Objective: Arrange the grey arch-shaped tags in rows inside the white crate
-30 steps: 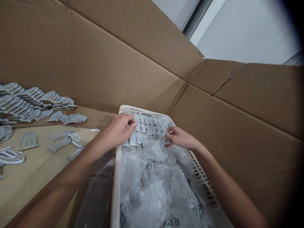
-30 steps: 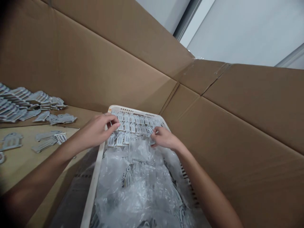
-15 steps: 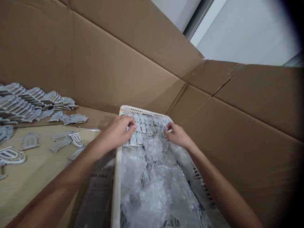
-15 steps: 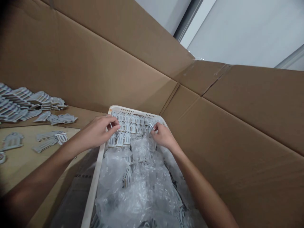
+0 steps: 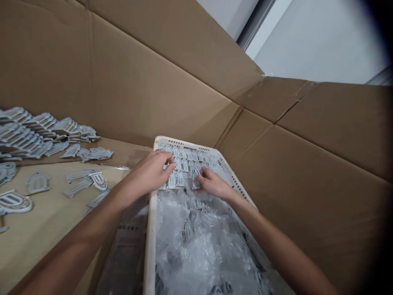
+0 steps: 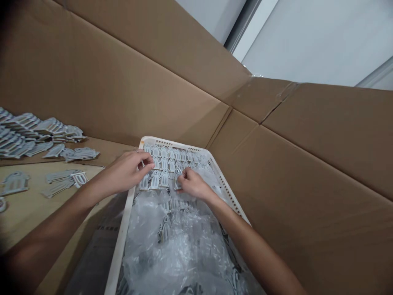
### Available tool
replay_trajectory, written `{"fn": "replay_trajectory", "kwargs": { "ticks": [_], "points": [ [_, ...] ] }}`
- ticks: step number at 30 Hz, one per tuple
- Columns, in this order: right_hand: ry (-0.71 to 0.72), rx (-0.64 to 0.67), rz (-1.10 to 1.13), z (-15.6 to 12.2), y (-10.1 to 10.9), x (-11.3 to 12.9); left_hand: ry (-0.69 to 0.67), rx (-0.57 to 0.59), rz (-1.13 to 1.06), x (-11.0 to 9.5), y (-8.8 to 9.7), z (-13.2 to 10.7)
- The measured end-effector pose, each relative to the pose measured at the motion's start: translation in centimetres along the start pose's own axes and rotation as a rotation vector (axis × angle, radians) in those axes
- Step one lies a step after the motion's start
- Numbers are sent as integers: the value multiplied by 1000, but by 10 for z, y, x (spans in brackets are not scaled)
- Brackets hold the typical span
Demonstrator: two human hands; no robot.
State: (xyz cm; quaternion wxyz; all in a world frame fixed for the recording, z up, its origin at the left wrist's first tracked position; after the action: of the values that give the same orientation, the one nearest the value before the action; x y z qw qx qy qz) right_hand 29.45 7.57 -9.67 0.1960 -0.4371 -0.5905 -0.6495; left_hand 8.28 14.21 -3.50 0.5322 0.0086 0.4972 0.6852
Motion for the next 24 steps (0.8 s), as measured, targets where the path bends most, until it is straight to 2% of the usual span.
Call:
{"fn": "replay_trajectory", "kwargs": {
  "ticks": [3,6,12,18,21,24],
  "points": [
    [67,-75,-59,5,7,-5,-5,5,-4,0,0,-1],
    [74,-65,-47,6,7,-6,5,15,1,1,0,-1],
    [-39,-38,150,18,-6,-16,13,23,-4,1,-1,-1],
    [-110,-21,106,33,-18,-35,33,17,-5,2,8,1],
    [-116,-26,72,37,-21,-40,72,25,18,12,17,3],
    [-107,-96,3,38,-18,-41,127,24,-15,30,27,4]
  ]
}}
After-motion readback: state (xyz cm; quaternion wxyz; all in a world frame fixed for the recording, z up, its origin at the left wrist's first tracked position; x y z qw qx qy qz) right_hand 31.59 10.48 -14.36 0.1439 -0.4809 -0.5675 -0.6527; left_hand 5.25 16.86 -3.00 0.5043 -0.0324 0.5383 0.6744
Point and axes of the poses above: each hand's wrist, its own z-axis towards the middle knuckle, its own y-axis out of the back of the hand, x = y × z, the point moved 7 cm from there along z, towards the middle knuckle, and after that the axes turned 9 degrees about -x, right-handed, at the moved point
